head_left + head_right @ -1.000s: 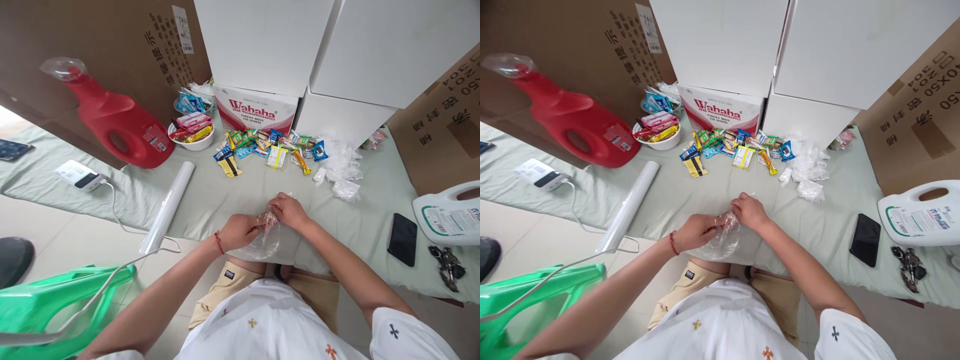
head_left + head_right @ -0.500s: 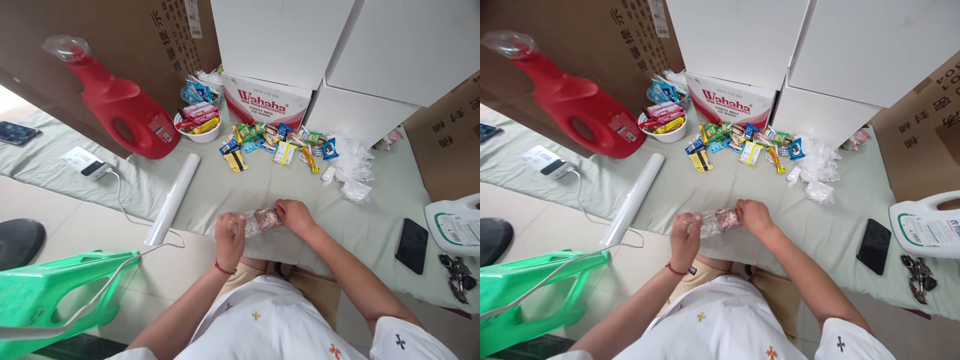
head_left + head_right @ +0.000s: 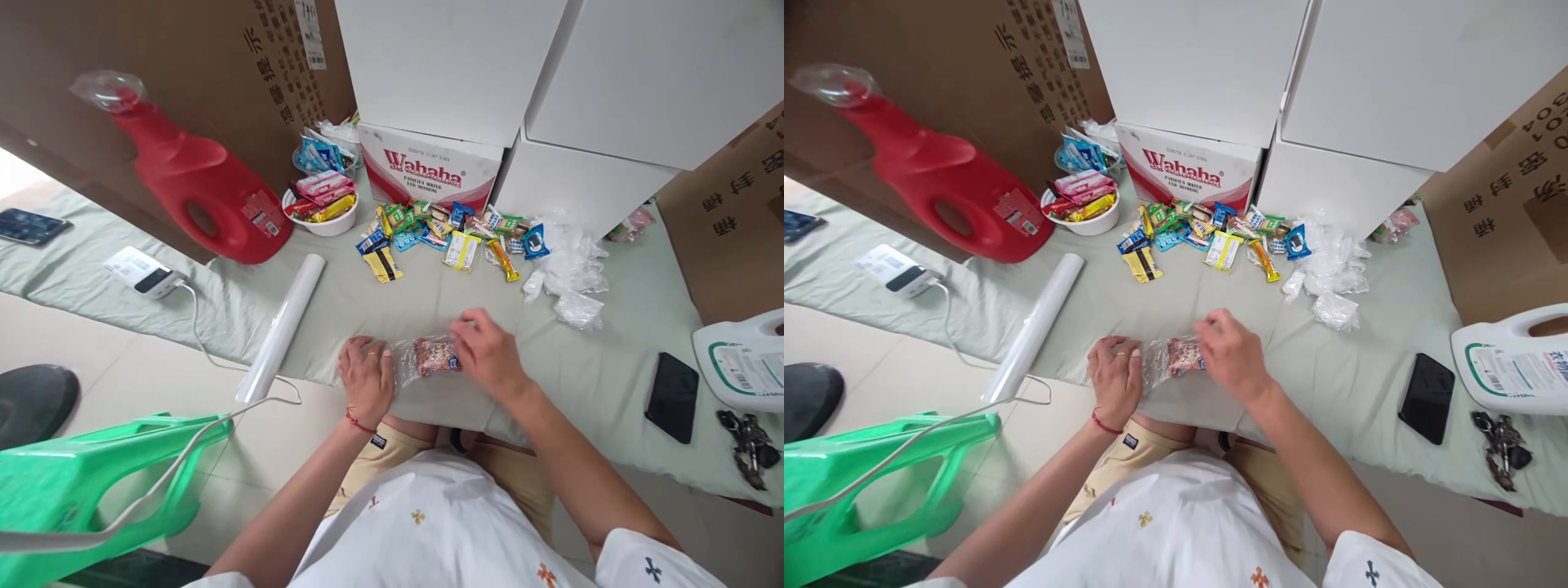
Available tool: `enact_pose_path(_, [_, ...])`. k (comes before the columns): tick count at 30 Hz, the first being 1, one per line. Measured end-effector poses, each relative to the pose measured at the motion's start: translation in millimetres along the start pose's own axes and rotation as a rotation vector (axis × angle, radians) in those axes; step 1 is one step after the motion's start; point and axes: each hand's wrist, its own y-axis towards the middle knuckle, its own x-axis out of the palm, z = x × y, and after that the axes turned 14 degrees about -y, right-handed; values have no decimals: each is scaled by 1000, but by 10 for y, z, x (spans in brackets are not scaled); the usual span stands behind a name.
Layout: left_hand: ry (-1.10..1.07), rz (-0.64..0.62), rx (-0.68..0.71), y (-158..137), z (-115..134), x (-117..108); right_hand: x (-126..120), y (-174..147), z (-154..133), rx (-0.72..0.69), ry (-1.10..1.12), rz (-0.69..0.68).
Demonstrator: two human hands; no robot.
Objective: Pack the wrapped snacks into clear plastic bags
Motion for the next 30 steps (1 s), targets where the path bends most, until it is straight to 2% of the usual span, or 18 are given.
enact_pose_path(3, [72,-63,40,11,46,-56,56,-15,-178,-124,31,-190])
enact_pose_path(5, [88,-138,25,51,73,-127,138,-6,-199,-99,59,-295])
enact_pose_path(7, [19,-222,-65,127,111,-214,209,3,-170,-64,115,-330])
enact_pose_path(9, [-158,-282,-191,226,191,-274,260,10,-143,-53,168,-317])
enact_pose_path(11, [-435,-331,-314,315,331,-265,306,17,-143,-51,215,-299])
enact_pose_path(14, [-851,-430,-461,375,583,-113,387,34,-131,-43,322,-281])
enact_pose_path(16, [-952,-482,-489,364,691,17,429,37,-45,-16,470,-270])
enact_pose_path(18, [-884,-482,-402,339,712,113,441,27,120,31,688,-249])
enact_pose_path(20, [-752,-459,-258,317,666,160,429,10,329,131,843,-175])
enact_pose_path(22, [-642,-436,-151,300,604,173,420,-3,514,274,795,-66])
enact_pose_path(24, [-573,-422,-93,280,569,172,435,-12,623,360,623,-31])
enact_pose_path(26, [-512,-414,-48,248,573,166,464,-28,654,323,519,-122])
enact_pose_path(28, [-437,-424,-23,206,605,160,481,-56,647,236,555,-282])
enact_pose_path(30, [-342,-419,-26,168,638,158,464,-93,650,211,625,-343])
